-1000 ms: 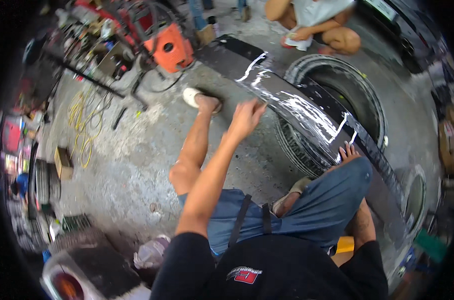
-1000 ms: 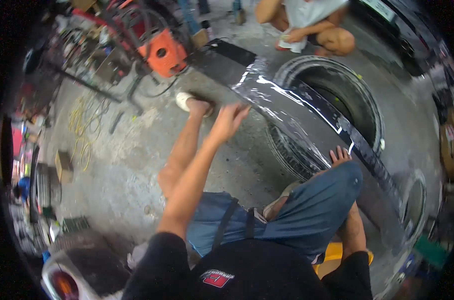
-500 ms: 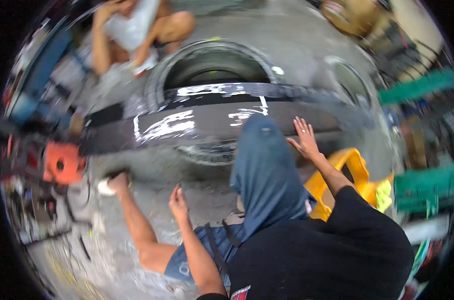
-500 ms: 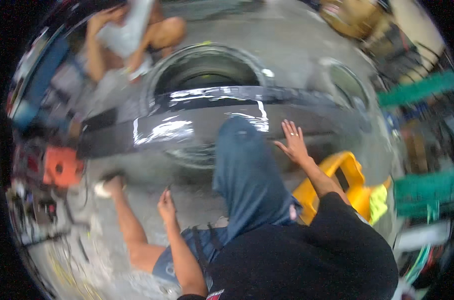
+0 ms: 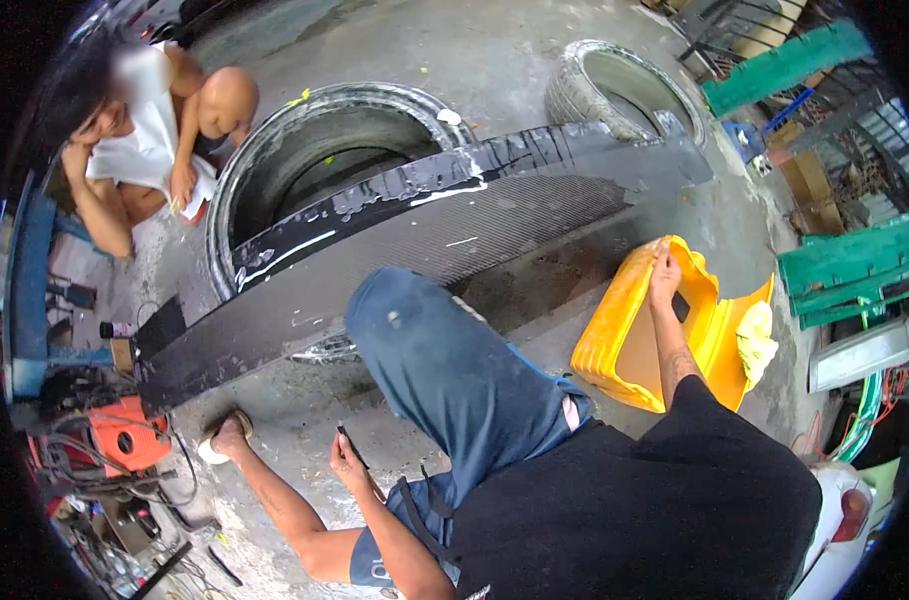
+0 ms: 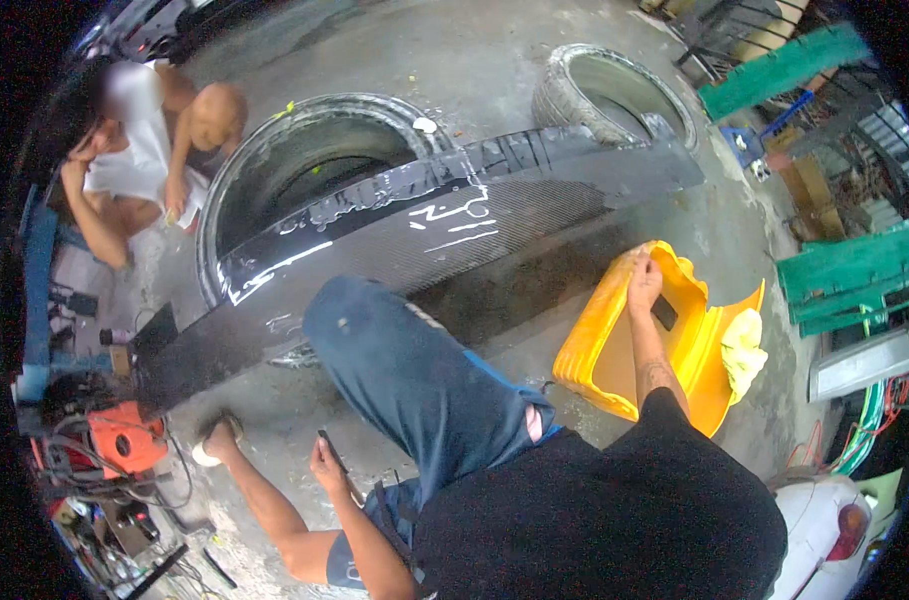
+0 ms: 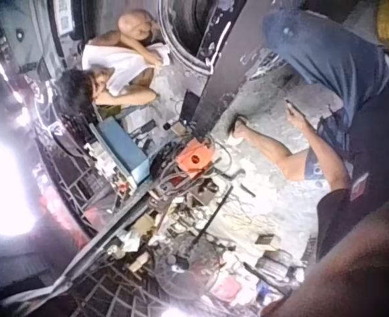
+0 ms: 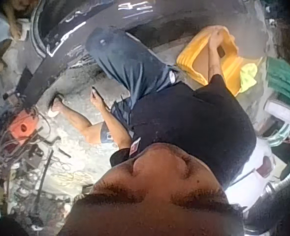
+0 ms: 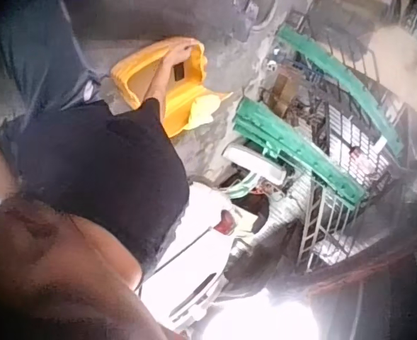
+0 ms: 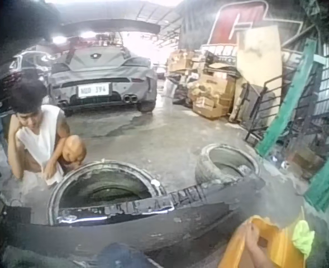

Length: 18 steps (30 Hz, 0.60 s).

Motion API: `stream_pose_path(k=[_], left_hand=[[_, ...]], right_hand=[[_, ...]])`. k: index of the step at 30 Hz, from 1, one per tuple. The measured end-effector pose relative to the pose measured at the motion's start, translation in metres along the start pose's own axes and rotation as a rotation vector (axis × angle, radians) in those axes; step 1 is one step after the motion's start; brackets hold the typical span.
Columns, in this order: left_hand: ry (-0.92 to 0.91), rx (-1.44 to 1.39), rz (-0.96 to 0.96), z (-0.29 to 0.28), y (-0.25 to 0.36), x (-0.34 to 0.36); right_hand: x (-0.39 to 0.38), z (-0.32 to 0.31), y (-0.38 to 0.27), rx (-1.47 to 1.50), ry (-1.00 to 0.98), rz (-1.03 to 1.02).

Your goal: The person sands and wipes a carbon fiber car spoiler. They use a sanding block to rub the surface of the spoiler and then wipe the area with a cloth to remove dust and debris.

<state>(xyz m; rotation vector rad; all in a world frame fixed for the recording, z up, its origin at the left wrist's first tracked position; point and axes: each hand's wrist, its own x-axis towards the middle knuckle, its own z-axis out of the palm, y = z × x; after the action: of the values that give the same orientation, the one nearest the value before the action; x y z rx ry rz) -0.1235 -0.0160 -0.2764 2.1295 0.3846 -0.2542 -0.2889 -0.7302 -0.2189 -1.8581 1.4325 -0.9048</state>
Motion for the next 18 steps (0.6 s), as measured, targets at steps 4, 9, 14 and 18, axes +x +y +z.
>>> stream_pose_path(k=[4, 9, 14, 18], left_hand=[[-0.008, 0.084, -0.027, -0.005, -0.014, 0.001], [-0.059, 0.104, 0.011, 0.014, 0.007, -0.013], [-0.097, 0.075, -0.031, 0.011, 0.001, -0.013], [-0.047, 0.062, -0.03, 0.004, -0.008, -0.012]], right_hand=[[-0.034, -0.002, 0.047, 0.228, -0.056, 0.667], [-0.065, -0.009, 0.21, 0.437, -0.318, 0.665], [-0.069, -0.018, 0.215, 0.537, -0.047, 0.941], [-0.048, -0.027, 0.11, 1.267, -0.113, 0.585]])
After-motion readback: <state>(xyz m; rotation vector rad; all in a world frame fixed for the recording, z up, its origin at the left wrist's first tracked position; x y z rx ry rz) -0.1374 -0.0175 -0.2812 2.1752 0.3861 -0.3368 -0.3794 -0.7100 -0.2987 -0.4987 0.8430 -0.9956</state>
